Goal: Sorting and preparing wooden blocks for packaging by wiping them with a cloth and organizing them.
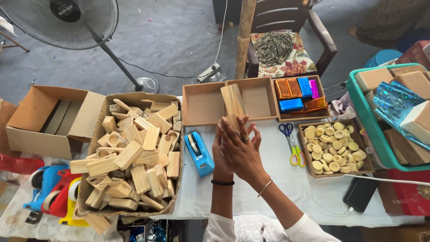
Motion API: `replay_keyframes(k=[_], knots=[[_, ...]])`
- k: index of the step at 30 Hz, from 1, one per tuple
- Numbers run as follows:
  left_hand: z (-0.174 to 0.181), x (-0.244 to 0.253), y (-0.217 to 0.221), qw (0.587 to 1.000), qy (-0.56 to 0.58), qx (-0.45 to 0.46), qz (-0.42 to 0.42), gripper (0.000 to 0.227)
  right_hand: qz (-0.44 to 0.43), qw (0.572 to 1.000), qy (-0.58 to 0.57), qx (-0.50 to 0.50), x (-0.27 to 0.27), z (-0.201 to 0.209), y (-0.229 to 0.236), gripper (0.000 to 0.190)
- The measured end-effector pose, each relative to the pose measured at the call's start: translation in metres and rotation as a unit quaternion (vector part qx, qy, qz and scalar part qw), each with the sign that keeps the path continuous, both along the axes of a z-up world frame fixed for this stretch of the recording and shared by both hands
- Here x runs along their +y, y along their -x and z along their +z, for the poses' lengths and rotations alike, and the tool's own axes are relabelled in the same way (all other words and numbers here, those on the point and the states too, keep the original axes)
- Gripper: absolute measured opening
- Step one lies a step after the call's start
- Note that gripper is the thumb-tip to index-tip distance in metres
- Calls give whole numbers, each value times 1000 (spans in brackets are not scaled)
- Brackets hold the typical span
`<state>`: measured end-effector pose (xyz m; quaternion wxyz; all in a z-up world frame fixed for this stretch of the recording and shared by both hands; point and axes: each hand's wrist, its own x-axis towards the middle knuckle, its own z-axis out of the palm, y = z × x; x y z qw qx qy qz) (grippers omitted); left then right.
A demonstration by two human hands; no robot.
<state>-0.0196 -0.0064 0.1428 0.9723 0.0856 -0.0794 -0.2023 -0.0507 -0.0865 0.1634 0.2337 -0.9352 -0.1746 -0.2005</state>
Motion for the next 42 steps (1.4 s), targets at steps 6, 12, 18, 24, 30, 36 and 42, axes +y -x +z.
replay_keyframes(k=[6, 12, 18, 24, 30, 36, 42], knots=[[-61, -5, -9, 995, 92, 16, 22, 61, -109, 992, 26, -58, 24, 4, -30, 55], [-68, -16, -9, 996, -33, -42, 74, 55, -100, 988, 51, -103, 10, 37, -78, 63], [-32, 3, -2, 989, -57, 46, 127, 60, -68, 995, -69, -7, 7, -25, -54, 67], [-69, 16, -4, 988, -79, -3, 132, 68, -66, 990, -123, 38, 8, -66, 3, 71], [-121, -24, 26, 965, -236, 22, 113, 61, -96, 991, -96, -16, -4, -21, -38, 71], [-92, -16, 43, 960, -255, 46, 108, 67, -98, 953, -276, 76, -31, -60, -59, 71], [-135, 4, 32, 976, -168, 45, 131, 73, -88, 963, -241, 84, -4, -113, 30, 75]])
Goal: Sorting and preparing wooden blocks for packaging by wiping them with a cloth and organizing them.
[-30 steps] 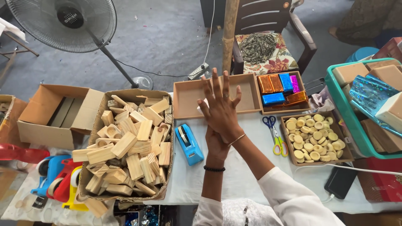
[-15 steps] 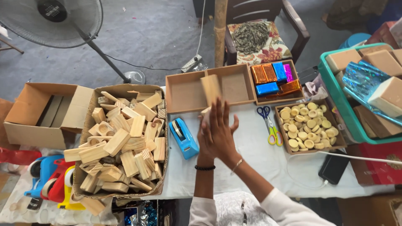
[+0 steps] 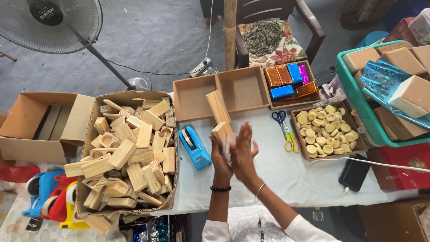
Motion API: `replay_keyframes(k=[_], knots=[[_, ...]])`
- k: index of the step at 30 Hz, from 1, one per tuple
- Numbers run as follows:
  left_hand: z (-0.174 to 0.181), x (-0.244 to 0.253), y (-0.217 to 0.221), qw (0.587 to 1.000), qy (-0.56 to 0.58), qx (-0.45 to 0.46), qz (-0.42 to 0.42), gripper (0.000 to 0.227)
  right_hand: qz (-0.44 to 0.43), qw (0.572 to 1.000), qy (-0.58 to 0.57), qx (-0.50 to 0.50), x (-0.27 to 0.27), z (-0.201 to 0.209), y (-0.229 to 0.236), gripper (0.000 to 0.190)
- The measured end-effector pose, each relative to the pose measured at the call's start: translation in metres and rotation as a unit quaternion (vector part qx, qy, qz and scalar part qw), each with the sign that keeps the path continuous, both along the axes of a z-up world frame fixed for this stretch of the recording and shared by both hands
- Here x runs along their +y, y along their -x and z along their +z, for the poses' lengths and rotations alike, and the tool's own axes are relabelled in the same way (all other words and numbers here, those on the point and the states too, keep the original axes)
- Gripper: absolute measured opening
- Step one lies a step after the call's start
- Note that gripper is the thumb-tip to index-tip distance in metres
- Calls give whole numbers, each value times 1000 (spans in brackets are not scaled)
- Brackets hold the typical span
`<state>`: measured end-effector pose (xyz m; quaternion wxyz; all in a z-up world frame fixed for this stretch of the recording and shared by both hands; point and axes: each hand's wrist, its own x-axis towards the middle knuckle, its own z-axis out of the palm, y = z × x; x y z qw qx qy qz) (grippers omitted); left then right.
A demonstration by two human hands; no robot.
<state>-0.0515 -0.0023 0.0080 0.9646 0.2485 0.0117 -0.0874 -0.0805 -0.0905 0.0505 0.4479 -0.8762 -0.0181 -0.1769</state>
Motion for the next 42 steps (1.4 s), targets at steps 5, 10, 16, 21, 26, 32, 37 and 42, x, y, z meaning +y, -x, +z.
replay_keyframes(k=[5, 10, 16, 21, 26, 32, 37, 42], knots=[[-8, -14, 14, 999, -40, -7, -34, 70, 7, 1000, -5, -25, -1, 38, -15, 78], [36, -19, 33, 984, -170, -27, -41, 70, -10, 996, -81, -37, -23, 46, -47, 80], [20, -2, 38, 981, -179, -20, -68, 71, 12, 951, -304, 47, -46, 11, -55, 81], [44, 10, 37, 950, -291, 31, -109, 77, 66, 976, -208, -16, -58, 39, -52, 108], [52, 18, 38, 931, -337, 19, -139, 80, 19, 991, -134, -19, -70, 41, -72, 71], [55, 20, 45, 935, -319, 71, -135, 74, -75, 997, -16, -4, -102, 19, -103, 28], [46, 18, 53, 931, -313, 152, -111, 70, -124, 983, 94, -95, -113, 43, -103, 26], [45, 11, 54, 930, -307, 173, -103, 70, -89, 990, -90, 60, -118, 16, -108, 26]])
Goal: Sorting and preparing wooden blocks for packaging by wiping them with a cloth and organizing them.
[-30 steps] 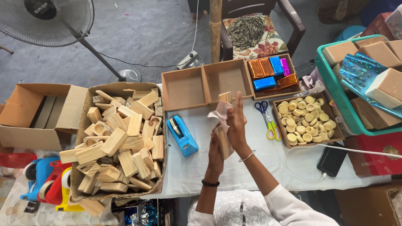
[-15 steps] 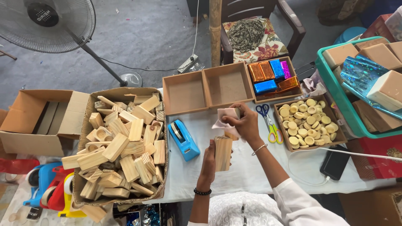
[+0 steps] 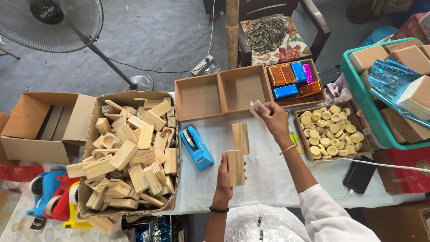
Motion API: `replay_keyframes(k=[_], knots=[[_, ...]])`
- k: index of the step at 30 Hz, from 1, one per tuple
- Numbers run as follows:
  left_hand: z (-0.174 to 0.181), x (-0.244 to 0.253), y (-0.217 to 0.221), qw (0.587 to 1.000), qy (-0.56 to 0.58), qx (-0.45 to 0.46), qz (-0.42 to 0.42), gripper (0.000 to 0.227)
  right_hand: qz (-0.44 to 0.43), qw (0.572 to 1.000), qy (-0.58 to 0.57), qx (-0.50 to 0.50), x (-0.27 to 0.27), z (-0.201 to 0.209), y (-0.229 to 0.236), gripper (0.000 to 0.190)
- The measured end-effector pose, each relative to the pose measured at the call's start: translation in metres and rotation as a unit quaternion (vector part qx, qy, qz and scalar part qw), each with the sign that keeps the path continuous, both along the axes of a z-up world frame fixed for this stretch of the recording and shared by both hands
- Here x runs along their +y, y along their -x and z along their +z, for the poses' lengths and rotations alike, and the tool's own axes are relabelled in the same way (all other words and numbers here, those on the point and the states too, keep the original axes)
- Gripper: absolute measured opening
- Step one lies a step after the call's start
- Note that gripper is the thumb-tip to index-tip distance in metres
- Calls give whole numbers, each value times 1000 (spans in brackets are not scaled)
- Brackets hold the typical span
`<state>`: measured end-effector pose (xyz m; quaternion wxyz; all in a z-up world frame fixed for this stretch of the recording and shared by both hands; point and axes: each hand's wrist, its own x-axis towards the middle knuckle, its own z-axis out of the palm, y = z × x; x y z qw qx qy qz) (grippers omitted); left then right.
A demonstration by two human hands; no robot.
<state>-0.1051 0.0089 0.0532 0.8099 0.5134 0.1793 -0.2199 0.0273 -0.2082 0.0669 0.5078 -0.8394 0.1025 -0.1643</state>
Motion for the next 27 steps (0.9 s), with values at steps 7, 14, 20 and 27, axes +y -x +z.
replay_keyframes(k=[7, 14, 20, 27], knots=[[-12, -11, -3, 1000, 17, 14, 13, 70, 122, 973, -191, 49, 28, -34, 19, 17], [-26, -17, 0, 994, 105, 15, 17, 69, 169, 983, -52, -43, 43, -13, 32, 32], [-40, -31, 6, 998, 50, -36, 11, 71, 120, 989, 58, -62, 61, -27, 38, 90], [-57, -27, 10, 999, 29, -29, -11, 71, 75, 981, -115, 133, 60, -36, 29, 44]])
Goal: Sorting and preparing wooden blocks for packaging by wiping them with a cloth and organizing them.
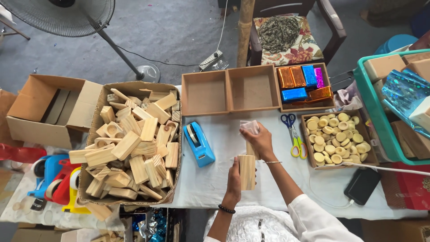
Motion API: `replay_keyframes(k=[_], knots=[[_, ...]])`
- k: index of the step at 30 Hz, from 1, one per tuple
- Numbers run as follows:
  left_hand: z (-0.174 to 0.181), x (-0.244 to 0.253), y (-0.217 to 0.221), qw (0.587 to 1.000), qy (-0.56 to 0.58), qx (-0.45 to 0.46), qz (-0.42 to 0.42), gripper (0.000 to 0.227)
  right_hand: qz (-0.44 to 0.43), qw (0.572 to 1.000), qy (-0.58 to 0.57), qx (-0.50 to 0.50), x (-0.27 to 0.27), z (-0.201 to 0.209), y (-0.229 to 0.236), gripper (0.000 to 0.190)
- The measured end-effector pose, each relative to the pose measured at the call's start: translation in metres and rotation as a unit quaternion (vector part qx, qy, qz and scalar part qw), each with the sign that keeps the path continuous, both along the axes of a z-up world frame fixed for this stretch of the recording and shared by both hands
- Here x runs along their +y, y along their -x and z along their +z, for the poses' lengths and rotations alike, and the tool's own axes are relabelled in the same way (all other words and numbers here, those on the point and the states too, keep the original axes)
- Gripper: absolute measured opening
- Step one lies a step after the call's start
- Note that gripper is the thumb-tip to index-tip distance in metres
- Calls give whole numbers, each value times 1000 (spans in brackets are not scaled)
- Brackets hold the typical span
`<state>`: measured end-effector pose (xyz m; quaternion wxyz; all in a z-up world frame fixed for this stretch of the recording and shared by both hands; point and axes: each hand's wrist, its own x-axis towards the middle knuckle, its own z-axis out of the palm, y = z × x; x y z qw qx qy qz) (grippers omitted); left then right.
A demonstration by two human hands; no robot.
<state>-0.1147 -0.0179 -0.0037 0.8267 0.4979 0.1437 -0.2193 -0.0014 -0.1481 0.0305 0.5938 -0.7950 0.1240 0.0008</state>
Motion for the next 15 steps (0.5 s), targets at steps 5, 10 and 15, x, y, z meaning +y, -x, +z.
replay_keyframes(k=[5, 10, 15], knots=[[13, 1, 3, 999, 15, 42, 18, 70, -68, 997, -20, -20, -13, -36, -20, 29], [5, 6, -1, 997, 3, 52, 49, 74, -109, 969, -222, 2, -43, -59, -11, 39], [17, -9, -6, 983, -183, -18, -6, 51, 34, 883, -467, 41, -33, -48, 27, 64]])
